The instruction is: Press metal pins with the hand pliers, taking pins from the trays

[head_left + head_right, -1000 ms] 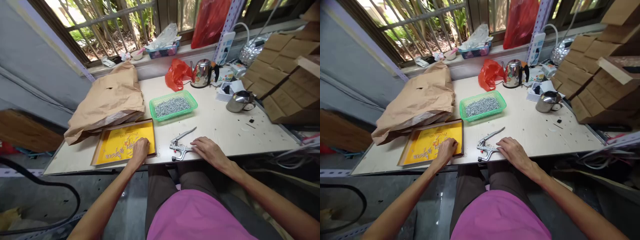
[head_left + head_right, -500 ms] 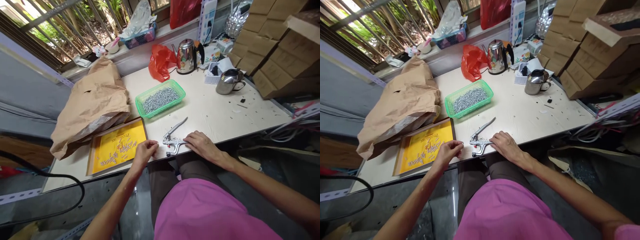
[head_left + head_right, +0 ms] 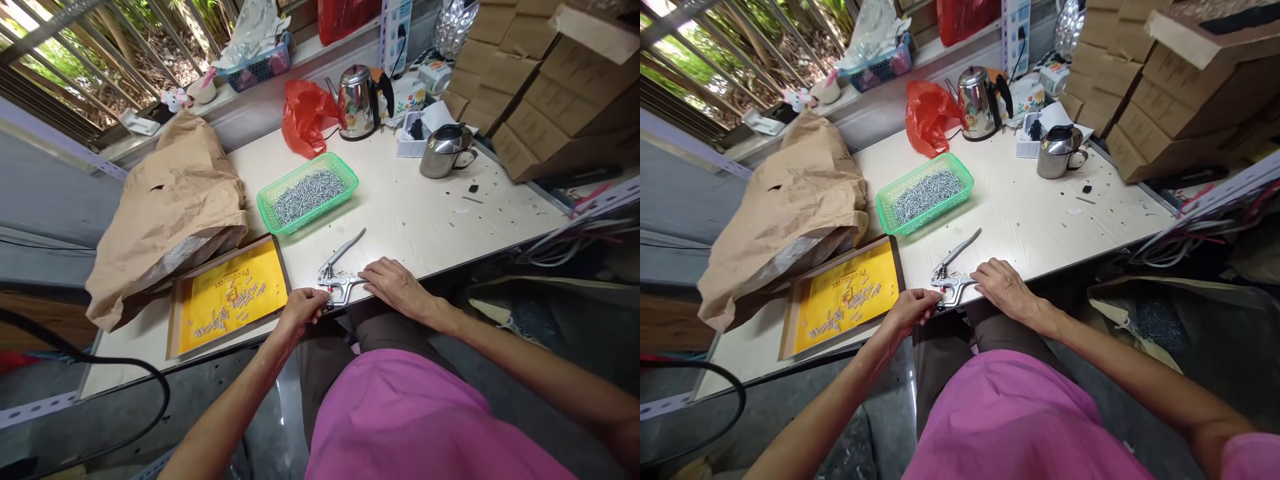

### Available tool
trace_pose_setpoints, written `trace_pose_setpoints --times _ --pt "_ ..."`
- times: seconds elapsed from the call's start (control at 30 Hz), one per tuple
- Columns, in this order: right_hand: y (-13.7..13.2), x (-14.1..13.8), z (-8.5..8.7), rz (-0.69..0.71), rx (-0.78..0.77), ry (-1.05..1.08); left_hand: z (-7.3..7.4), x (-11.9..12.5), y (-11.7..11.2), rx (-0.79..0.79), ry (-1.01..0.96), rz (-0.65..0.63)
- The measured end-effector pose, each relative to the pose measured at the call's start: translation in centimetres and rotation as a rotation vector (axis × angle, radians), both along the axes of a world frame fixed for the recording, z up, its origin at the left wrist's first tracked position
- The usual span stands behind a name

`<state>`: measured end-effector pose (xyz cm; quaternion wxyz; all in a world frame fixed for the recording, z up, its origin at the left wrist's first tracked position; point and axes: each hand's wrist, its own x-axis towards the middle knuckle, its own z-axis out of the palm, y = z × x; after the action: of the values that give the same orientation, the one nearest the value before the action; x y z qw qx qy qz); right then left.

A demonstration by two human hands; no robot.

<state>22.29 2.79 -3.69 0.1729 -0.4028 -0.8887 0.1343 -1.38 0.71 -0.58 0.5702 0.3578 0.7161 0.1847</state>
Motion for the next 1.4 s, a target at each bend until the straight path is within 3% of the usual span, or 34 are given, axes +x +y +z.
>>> trace_pose_setpoints --times 0.33,0.6,0.7,0.97,1.13,1.23,1.33,1.4 --pt "0.9 0.0 1.3 0.035 -0.070 -0.108 0.8 -0.2 1.2 -0.100 0.014 -0.119" --pt "7.6 1.0 1.0 0.200 -0.105 -0.153 0.7 -0.1 1.2 -0.088 0.037 -0.118" --pt "8.8 0.5 1.0 0.240 -0.098 -0.180 0.8 -0.1 1.1 -0.079 0.048 -0.118" --pt "7.4 -0.2 1.8 0.188 -0.016 -0.287 0.6 0.0 1.0 -0.074 0.053 -0.096" --pt "6.5 0.2 2.5 0.197 -0.052 -0.292 0.5 -0.2 0.6 -0.075 0.082 -0.114" --pt "5.9 0.3 3.1 0.206 -0.093 -0.262 0.7 0.0 -0.2 0.093 0.301 -0.209" --pt "5.4 0.3 3.7 0.206 -0.120 -0.275 0.7 1.3 -0.7 0.524 0.625 -0.383" --pt "5.2 0.2 3.9 0.201 -0.122 -0.289 0.6 2.5 -0.4 0.766 0.702 -0.554"
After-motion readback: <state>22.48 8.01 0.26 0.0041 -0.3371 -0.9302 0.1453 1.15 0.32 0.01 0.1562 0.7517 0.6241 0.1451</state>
